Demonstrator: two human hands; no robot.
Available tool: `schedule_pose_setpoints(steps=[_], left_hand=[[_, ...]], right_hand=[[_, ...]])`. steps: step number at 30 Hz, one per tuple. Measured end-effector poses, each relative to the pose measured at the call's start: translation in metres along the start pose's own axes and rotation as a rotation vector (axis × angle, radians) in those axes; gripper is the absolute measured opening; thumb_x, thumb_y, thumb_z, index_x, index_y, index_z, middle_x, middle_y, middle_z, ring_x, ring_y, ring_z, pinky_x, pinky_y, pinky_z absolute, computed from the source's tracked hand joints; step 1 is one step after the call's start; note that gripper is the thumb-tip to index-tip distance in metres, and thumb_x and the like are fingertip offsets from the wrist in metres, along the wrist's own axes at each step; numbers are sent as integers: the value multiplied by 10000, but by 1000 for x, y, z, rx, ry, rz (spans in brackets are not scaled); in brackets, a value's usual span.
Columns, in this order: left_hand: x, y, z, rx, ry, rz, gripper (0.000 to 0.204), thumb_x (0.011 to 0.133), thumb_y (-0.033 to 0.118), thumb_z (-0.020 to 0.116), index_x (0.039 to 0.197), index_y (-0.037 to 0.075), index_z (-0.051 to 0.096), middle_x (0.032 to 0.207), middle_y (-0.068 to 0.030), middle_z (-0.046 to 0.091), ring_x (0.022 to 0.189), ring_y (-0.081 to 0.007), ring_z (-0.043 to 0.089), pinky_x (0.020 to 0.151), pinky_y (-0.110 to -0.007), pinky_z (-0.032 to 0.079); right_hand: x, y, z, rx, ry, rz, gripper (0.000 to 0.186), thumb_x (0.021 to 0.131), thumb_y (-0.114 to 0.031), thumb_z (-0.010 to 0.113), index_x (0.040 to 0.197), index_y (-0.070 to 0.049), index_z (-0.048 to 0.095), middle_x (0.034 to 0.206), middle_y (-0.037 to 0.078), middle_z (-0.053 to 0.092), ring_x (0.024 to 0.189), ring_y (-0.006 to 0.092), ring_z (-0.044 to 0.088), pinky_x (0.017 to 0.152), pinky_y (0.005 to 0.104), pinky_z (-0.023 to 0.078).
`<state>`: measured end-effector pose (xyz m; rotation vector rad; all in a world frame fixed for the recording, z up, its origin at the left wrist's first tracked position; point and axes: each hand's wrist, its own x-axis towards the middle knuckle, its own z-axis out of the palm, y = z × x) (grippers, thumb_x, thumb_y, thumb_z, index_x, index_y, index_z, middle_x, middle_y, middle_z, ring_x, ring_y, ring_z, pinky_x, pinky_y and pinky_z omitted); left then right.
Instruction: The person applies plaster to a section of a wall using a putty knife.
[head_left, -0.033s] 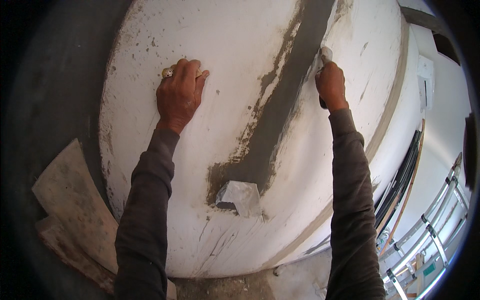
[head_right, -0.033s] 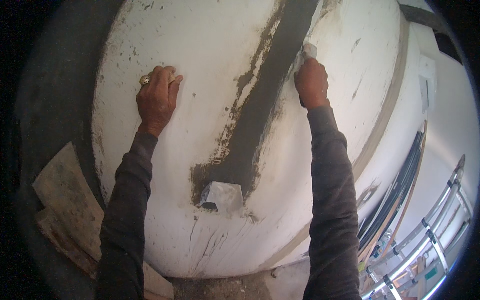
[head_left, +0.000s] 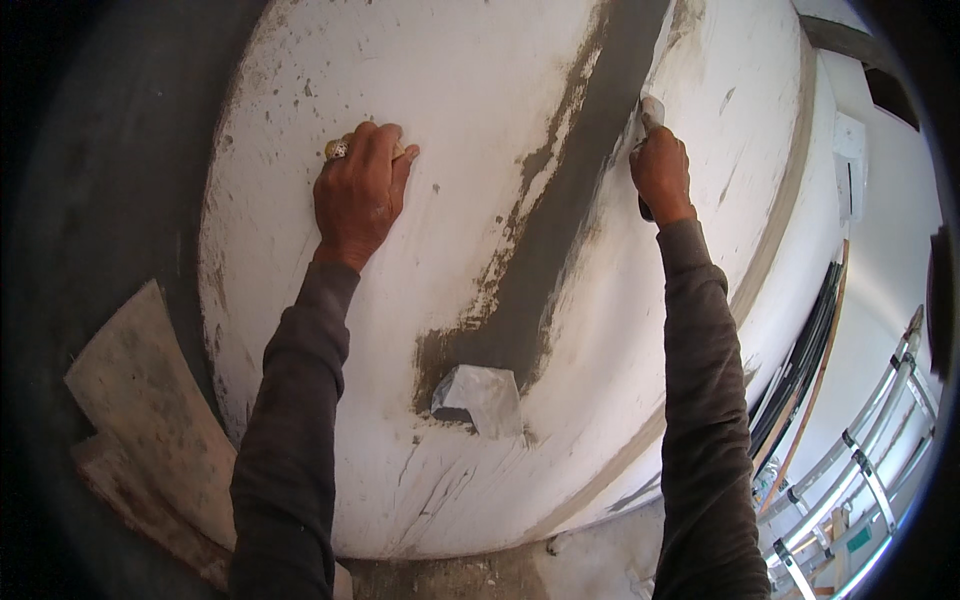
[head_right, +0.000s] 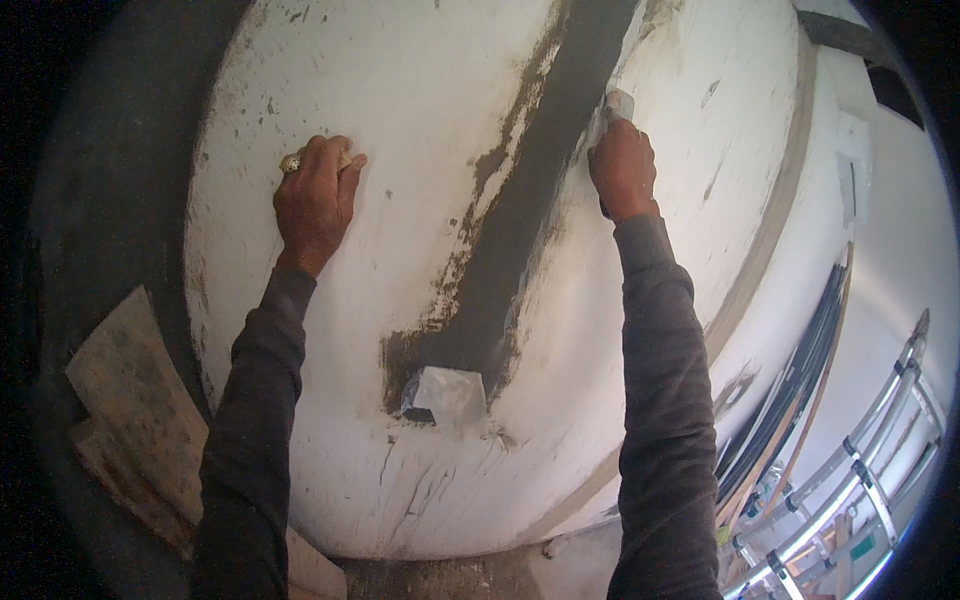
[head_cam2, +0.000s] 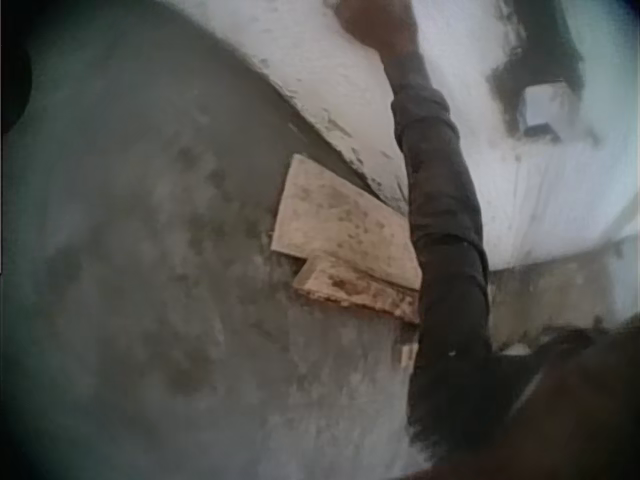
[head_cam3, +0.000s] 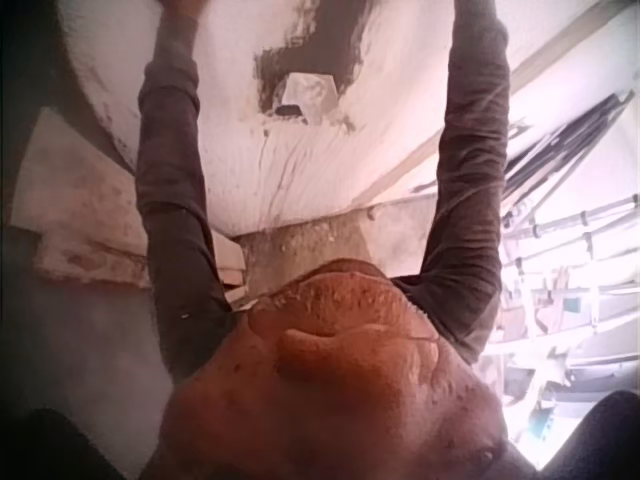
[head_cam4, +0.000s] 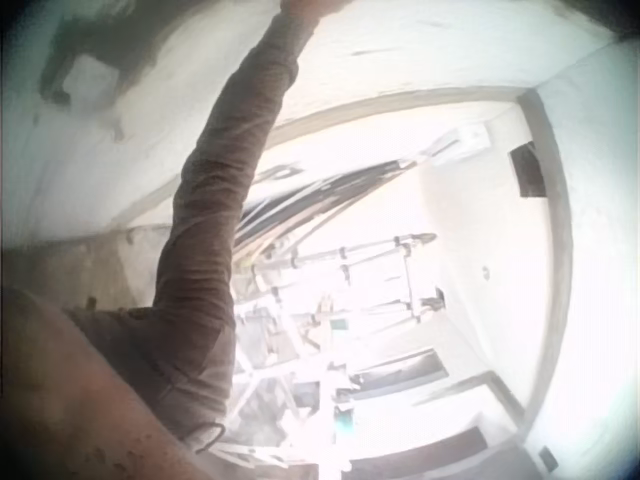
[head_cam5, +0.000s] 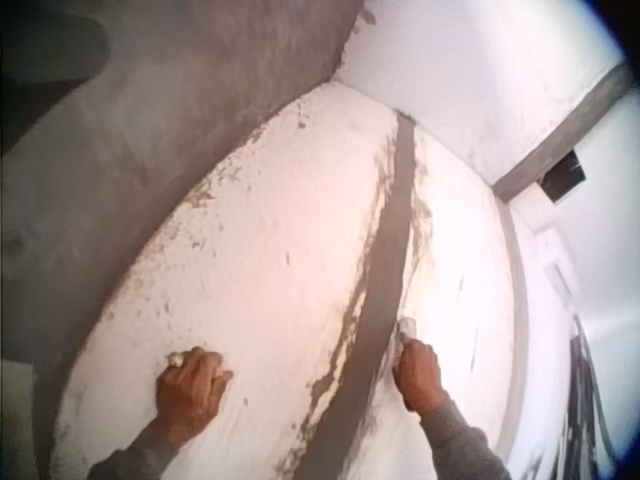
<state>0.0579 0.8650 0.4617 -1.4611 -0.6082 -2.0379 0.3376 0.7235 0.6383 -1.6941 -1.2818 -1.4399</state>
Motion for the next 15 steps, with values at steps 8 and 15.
schedule_pose_setpoints(steps=[8,15], left_hand=[[1,0,0,-58,0,-10,218,901,211,706,1023,78,586,910,-70,609,754,-250,656,629,-354,549],[0,2,2,-80,1,6,218,909,213,696,1048,78,596,931,-76,624,767,-259,661,631,-367,546]], right_hand=[[36,17,-11,-49,23,-101,298,805,-108,703,1061,31,640,1025,268,686,1018,437,653,885,493,522],[58,6,-28,6,-20,93,313,830,-108,660,1121,8,655,1076,274,682,1047,433,648,899,488,525]])
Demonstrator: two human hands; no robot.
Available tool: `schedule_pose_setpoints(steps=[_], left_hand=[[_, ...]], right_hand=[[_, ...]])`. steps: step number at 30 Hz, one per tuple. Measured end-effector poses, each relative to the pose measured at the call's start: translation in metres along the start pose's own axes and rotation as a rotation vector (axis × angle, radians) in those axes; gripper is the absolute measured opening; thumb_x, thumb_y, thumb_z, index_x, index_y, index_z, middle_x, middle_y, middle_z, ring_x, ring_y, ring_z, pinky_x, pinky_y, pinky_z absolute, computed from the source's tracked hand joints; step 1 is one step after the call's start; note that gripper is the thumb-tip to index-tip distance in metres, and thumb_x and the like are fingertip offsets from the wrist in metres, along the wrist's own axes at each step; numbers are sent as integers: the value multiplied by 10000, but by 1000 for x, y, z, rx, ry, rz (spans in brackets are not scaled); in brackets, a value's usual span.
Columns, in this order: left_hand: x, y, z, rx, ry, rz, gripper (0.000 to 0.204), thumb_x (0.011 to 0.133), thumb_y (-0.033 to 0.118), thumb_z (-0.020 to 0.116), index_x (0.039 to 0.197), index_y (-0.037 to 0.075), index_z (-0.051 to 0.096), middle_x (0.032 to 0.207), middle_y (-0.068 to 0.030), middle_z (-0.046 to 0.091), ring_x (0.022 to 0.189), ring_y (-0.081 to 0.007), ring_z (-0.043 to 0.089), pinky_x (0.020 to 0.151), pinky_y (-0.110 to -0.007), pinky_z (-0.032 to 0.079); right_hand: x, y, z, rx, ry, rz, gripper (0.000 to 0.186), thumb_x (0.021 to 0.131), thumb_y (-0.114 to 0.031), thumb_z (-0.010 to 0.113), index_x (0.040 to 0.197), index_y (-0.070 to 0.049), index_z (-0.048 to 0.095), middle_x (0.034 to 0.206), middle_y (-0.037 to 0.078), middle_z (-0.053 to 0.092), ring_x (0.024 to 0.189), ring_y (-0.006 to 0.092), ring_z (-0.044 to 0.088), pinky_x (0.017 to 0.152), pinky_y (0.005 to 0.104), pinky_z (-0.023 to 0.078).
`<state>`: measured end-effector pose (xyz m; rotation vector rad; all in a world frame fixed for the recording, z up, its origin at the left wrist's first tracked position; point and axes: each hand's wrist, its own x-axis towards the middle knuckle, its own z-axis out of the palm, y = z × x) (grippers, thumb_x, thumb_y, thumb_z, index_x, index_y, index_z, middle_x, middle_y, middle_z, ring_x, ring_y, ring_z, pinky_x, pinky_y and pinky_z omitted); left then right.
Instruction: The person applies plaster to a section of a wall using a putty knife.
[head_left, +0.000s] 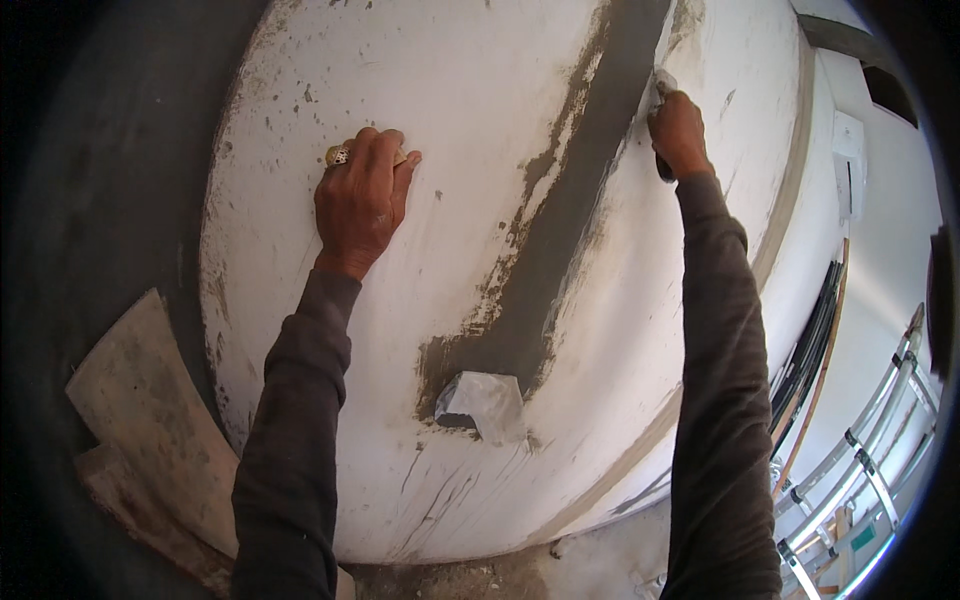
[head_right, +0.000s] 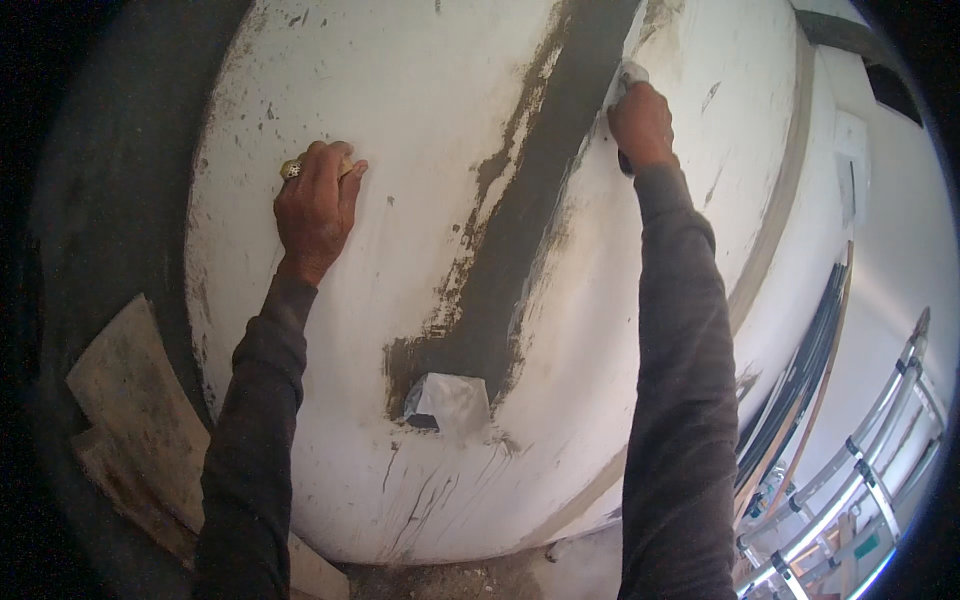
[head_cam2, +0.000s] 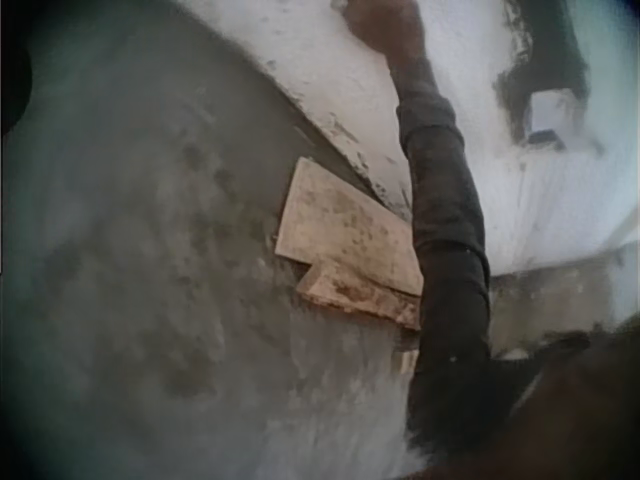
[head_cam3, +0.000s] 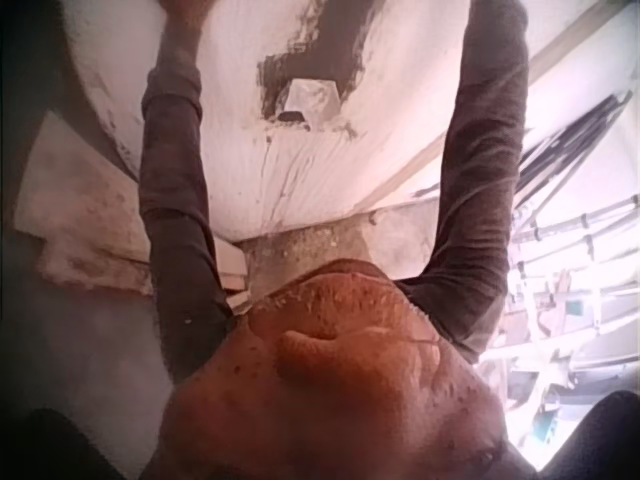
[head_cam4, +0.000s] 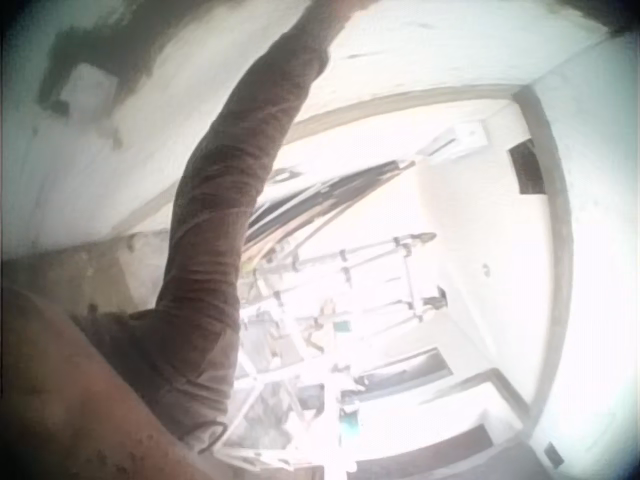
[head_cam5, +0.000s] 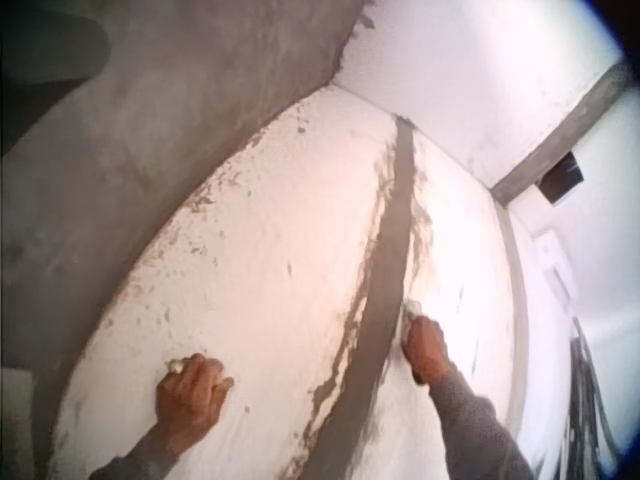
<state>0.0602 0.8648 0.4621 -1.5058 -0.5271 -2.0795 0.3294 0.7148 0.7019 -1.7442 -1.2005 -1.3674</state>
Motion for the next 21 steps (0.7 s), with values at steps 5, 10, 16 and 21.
schedule_pose_setpoints(steps=[5,10,16,21], left_hand=[[-1,1,2,-21,23,-31,219,906,224,702,1028,82,588,921,-75,621,732,-259,653,621,-370,548],[1,-5,0,16,23,-6,219,907,227,700,1029,85,586,919,-73,616,699,-258,647,622,-369,546],[-3,1,1,-13,-18,-28,201,918,187,681,1062,63,613,935,-81,635,785,-235,658,646,-349,540],[-1,-4,2,3,-25,-30,203,913,191,690,1050,68,605,915,-74,624,755,-243,652,630,-352,539]], right_hand=[[-5,22,18,-63,108,-273,458,817,-27,556,1271,5,608,958,327,663,916,473,659,823,501,531],[2,11,18,-46,87,-156,426,797,-87,699,1212,-18,636,1016,266,692,986,425,673,873,490,536],[33,19,7,33,60,-179,450,829,-77,647,1275,-48,595,1046,280,685,1019,437,659,892,498,524],[16,22,17,-48,108,-204,420,831,-84,647,1247,-42,605,1055,284,681,1010,447,656,881,504,524]])
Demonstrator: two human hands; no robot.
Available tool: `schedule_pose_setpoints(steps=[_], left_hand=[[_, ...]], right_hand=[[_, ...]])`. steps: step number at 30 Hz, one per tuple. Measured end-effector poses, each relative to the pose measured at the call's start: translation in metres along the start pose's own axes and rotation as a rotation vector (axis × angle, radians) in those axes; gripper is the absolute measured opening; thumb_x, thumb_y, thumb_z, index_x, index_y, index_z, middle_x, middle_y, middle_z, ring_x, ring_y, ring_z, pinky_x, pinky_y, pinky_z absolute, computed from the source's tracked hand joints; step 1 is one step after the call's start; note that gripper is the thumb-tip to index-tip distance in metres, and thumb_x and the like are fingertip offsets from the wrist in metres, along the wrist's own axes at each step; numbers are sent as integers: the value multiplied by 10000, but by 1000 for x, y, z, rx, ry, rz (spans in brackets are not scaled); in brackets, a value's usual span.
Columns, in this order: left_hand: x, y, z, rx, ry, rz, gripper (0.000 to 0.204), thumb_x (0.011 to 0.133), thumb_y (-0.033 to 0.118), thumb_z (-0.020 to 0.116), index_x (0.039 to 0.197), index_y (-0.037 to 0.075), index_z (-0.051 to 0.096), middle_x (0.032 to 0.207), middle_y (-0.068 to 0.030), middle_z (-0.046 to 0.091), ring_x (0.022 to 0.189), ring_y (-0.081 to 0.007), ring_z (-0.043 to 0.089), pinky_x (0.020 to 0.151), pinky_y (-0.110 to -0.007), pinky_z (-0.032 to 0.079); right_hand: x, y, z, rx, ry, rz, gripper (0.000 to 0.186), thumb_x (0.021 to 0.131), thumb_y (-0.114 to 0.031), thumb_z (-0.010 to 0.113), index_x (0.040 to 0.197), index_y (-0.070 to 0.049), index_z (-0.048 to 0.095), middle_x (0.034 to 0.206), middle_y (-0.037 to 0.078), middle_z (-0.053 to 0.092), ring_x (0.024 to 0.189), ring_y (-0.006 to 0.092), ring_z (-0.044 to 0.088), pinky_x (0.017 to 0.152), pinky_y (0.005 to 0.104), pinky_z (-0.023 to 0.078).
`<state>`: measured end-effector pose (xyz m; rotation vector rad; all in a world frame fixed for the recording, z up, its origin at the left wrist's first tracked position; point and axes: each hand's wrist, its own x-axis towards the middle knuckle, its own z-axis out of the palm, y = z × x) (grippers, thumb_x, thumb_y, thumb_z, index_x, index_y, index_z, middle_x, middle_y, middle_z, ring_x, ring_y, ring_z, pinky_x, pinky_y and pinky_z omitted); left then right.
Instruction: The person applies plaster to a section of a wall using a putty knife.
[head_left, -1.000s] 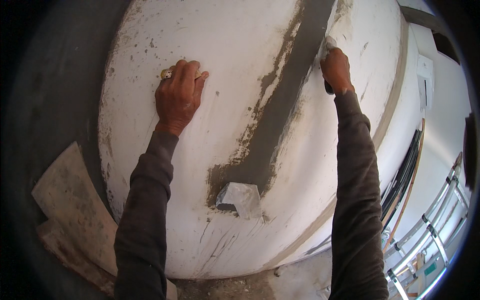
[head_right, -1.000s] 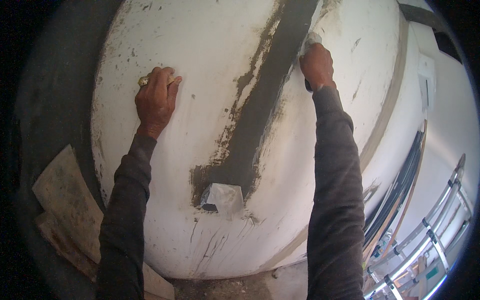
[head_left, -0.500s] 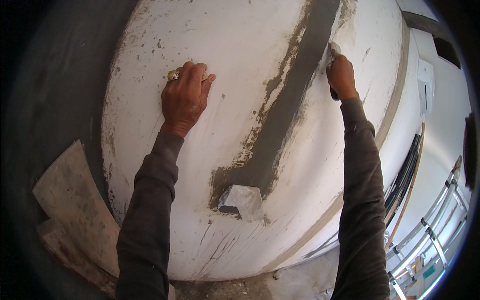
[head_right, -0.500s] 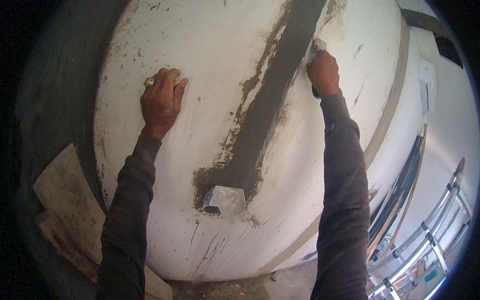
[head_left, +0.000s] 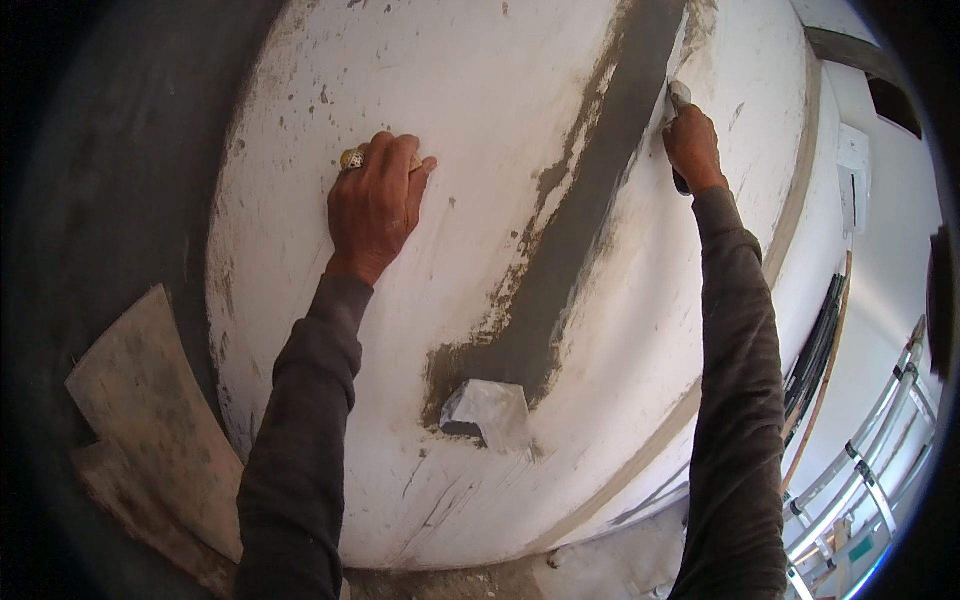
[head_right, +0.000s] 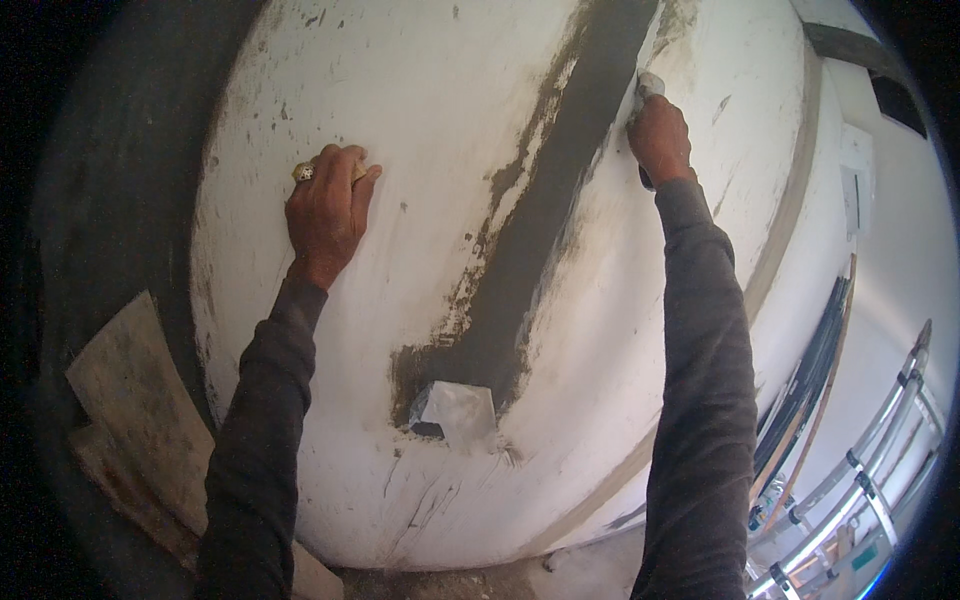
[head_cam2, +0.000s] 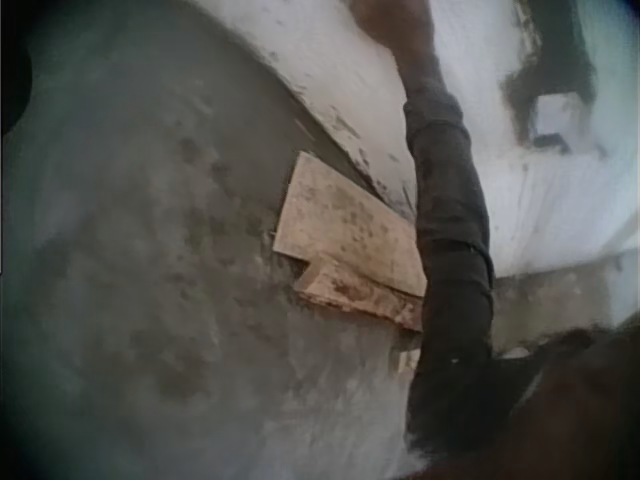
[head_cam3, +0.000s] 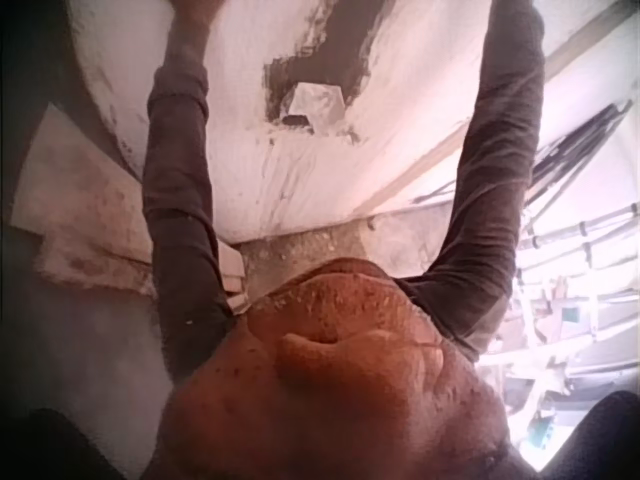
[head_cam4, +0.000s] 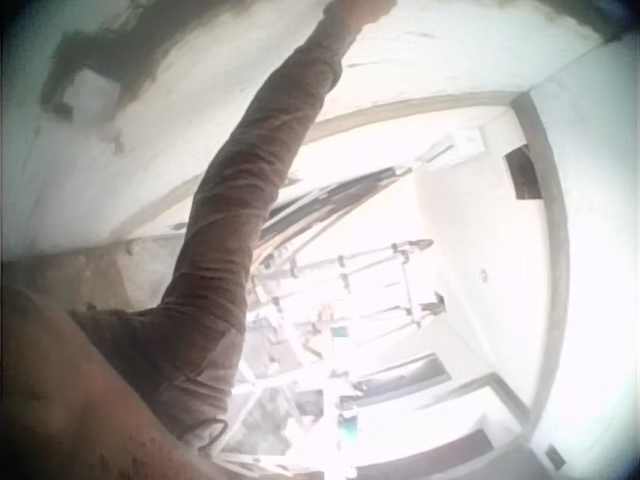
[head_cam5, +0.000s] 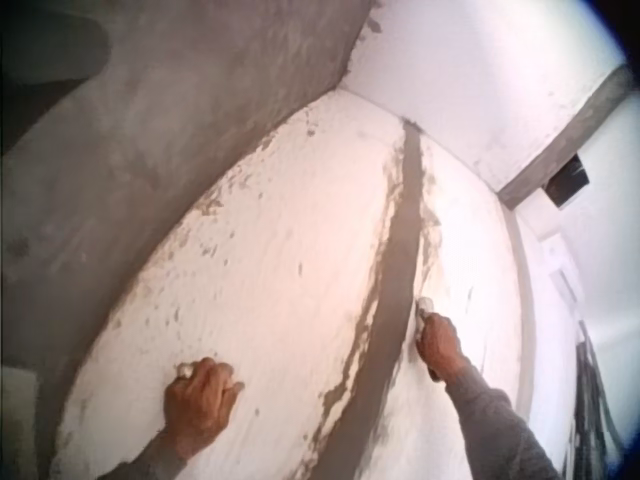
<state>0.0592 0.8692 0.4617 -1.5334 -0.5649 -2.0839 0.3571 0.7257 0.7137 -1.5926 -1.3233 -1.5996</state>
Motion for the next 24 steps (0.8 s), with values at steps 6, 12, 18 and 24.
schedule_pose_setpoints(steps=[6,12,18,24], left_hand=[[0,4,-1,-20,60,39,212,909,203,697,1040,70,597,896,-71,612,717,-231,647,607,-348,541],[-2,0,0,14,28,28,210,910,191,694,1048,62,603,917,-77,627,769,-232,662,624,-348,541],[0,4,2,12,67,45,209,908,200,702,1029,67,595,903,-68,625,741,-227,663,606,-337,544],[-1,1,4,19,64,64,179,936,183,669,1048,59,603,923,-69,630,763,-223,663,629,-337,535]], right_hand=[[54,16,-9,-8,-63,60,309,839,-158,673,1070,47,661,1016,282,693,961,426,684,869,481,534],[64,13,-12,120,-5,8,395,866,-109,570,1225,54,601,807,224,695,634,318,686,630,427,561],[99,45,-10,103,-42,-4,290,891,-188,608,1089,23,623,836,193,688,769,339,691,683,439,551],[40,24,-41,673,-186,165,585,913,-100,465,1497,-116,447,727,22,544,504,129,500,409,317,458]])
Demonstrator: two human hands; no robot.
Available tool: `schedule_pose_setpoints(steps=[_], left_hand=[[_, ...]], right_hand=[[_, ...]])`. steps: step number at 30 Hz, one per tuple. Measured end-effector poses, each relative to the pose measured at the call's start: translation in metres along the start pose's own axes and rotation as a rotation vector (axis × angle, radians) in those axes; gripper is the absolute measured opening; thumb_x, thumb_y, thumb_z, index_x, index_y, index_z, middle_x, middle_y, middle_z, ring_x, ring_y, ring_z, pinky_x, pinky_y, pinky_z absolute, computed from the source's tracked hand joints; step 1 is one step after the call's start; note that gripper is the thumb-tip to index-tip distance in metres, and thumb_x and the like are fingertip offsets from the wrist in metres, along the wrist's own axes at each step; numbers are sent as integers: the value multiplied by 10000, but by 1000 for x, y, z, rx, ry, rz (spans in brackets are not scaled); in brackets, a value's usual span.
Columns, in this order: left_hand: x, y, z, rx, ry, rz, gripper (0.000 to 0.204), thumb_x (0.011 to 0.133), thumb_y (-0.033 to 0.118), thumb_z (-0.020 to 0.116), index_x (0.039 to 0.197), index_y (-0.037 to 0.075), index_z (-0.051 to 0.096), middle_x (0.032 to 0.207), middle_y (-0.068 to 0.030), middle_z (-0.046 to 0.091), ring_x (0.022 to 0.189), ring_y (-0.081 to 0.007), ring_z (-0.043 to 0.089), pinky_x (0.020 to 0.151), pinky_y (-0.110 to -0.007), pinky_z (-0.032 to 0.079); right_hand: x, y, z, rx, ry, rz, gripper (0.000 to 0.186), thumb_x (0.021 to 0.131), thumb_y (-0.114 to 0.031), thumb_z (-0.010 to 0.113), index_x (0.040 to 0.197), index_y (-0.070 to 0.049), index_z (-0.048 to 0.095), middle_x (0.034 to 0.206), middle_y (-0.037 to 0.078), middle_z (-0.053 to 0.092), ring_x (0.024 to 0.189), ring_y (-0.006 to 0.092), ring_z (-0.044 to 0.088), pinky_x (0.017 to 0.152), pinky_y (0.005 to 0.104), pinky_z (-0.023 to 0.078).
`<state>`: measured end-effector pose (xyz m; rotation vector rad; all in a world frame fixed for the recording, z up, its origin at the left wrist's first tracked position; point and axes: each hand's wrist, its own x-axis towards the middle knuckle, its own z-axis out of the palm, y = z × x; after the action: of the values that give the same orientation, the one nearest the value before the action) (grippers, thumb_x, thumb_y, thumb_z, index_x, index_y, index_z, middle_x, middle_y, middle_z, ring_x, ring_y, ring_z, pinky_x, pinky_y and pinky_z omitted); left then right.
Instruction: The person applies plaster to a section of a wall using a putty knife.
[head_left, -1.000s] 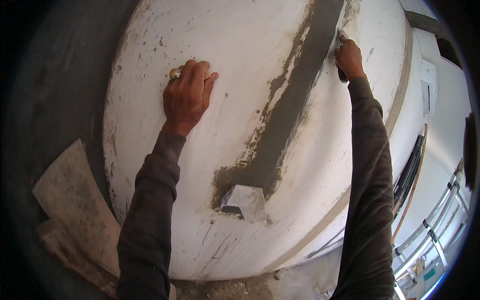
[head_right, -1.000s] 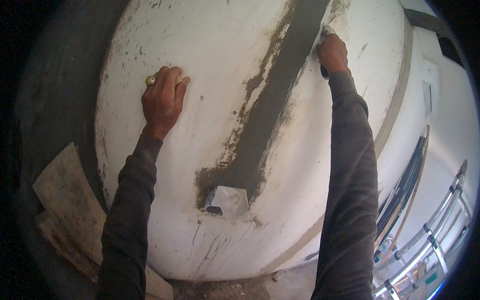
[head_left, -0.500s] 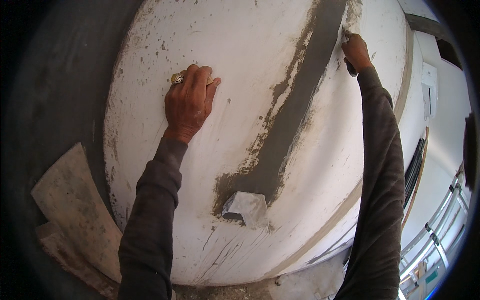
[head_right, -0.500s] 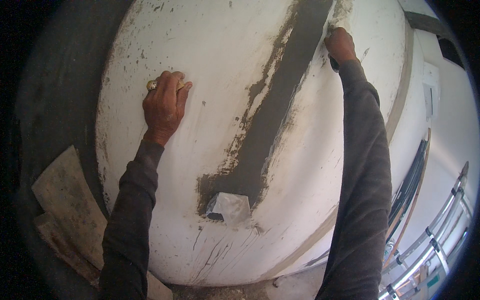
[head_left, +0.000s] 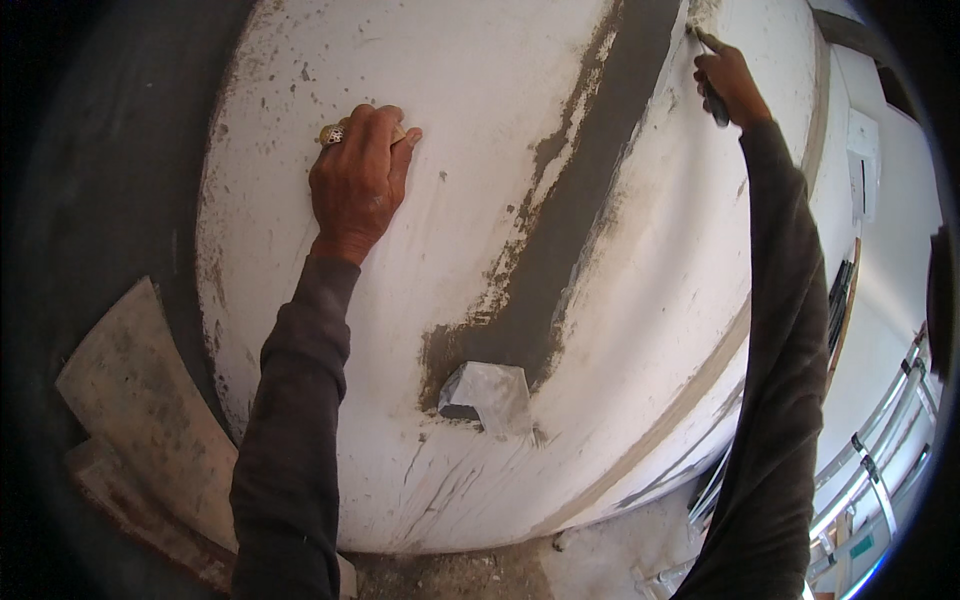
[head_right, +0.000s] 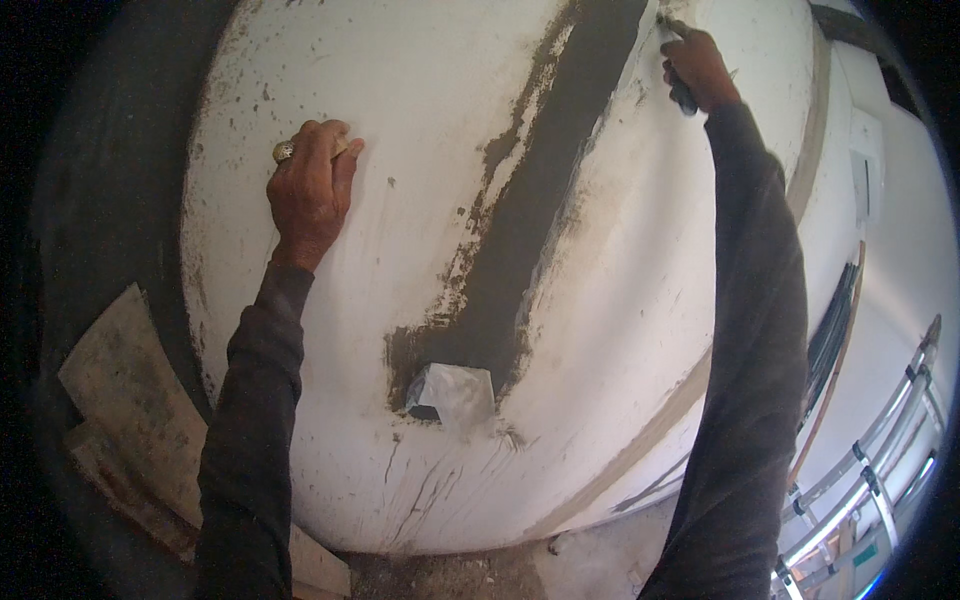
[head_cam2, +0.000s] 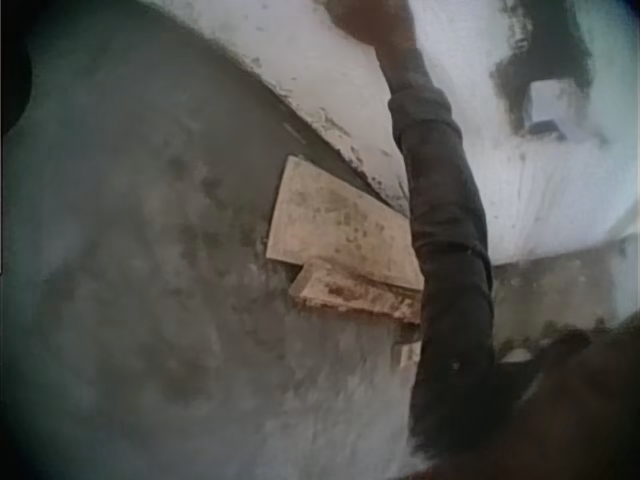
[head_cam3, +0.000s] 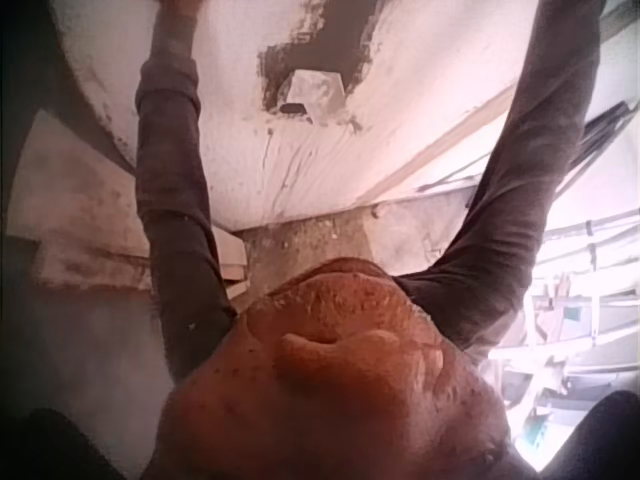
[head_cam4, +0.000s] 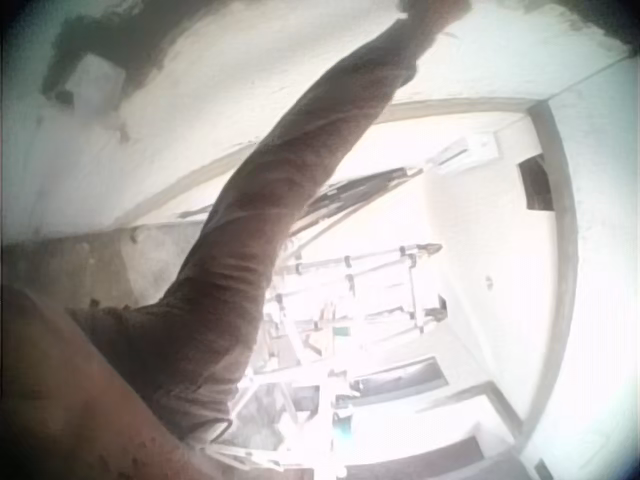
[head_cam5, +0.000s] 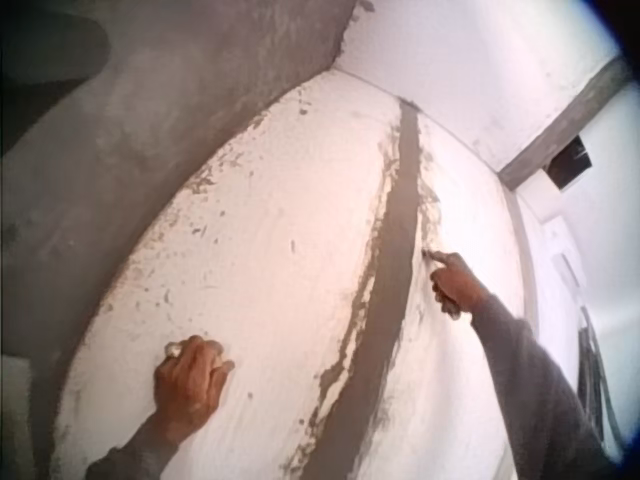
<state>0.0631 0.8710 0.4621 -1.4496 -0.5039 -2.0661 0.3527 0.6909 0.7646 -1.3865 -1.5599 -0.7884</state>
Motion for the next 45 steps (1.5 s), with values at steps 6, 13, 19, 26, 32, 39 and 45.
schedule_pose_setpoints(steps=[6,13,19,26,32,39,45], left_hand=[[-2,2,-2,-7,-32,-40,174,945,182,657,1060,65,598,929,-65,632,771,-224,666,636,-338,541],[0,5,-1,0,-60,-73,180,951,189,652,1073,73,591,946,-64,630,781,-220,666,643,-346,542],[0,1,-3,22,-42,-37,179,950,192,653,1072,76,591,942,-64,630,782,-218,664,644,-345,543],[1,1,-1,-2,-36,-45,183,944,188,662,1066,71,593,945,-67,633,786,-228,666,650,-353,542],[2,-1,0,41,20,19,202,908,220,703,1028,93,600,916,-48,631,696,-238,670,595,-335,552],[0,5,-1,16,-77,-51,191,939,191,668,1069,71,596,950,-65,637,791,-234,665,658,-356,540],[4,-3,-2,75,-27,-13,201,929,210,680,1060,80,599,947,-62,641,780,-232,670,643,-349,548]], right_hand=[[-140,19,56,-269,80,-181,632,824,-20,605,1438,-141,518,841,224,673,778,369,677,753,427,543],[-231,9,112,-404,97,-54,730,807,83,522,1499,-133,437,837,229,596,710,361,606,715,465,484],[-221,3,115,-572,122,-19,722,797,77,576,1484,-107,453,856,250,619,736,401,629,691,473,499],[-196,6,107,-597,139,-51,697,790,68,601,1460,-82,481,822,257,637,757,401,656,703,469,527],[-204,6,115,-573,127,-16,674,786,69,585,1440,-66,498,846,275,652,775,417,666,721,470,533],[-168,17,98,-592,136,-38,555,815,31,562,1365,-41,567,862,301,659,817,430,679,743,479,537],[-186,3,105,-602,118,-35,596,804,16,606,1388,-69,519,886,259,649,834,442,664,735,498,541]])
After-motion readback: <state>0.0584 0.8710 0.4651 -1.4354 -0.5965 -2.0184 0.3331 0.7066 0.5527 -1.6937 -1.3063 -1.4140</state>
